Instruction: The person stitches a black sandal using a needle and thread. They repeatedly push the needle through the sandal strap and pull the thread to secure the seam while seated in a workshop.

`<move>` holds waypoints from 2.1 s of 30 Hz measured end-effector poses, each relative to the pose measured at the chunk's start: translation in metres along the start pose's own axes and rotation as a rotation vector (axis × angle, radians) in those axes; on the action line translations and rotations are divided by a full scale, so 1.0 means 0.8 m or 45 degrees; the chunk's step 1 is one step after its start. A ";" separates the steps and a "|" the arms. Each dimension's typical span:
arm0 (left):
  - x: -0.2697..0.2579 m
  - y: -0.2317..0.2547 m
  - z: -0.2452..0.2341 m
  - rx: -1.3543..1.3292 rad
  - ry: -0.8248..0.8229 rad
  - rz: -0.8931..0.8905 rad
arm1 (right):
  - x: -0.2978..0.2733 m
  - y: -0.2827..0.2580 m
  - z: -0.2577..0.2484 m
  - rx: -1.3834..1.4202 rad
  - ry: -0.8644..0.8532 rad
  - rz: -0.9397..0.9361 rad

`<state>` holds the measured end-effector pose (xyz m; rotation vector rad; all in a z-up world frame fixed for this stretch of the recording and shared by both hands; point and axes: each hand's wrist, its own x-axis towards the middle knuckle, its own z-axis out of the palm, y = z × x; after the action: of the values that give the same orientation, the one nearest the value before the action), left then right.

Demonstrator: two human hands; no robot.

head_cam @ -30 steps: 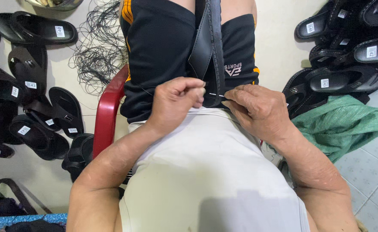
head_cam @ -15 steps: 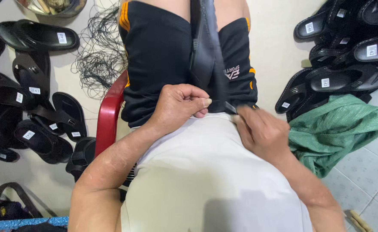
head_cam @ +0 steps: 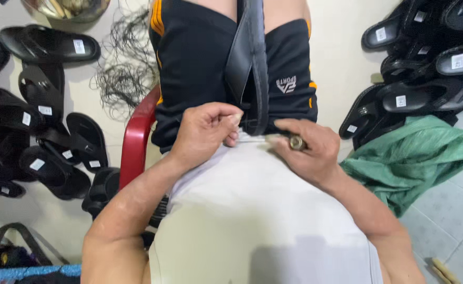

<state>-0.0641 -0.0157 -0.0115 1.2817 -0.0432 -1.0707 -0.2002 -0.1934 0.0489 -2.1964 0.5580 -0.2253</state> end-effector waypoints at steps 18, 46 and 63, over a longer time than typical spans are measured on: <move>0.000 0.013 0.003 0.675 -0.207 0.519 | 0.008 0.043 -0.015 1.517 -0.314 0.208; -0.010 0.046 -0.006 0.807 -0.079 0.741 | 0.100 0.143 -0.036 0.736 0.453 0.532; -0.009 0.072 -0.091 1.824 0.387 0.915 | 0.006 0.230 -0.098 -0.059 0.186 0.457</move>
<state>0.0087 0.0379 0.0114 2.3869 -1.1113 -0.0571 -0.2810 -0.3510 -0.0438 -2.0899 1.0339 -0.1822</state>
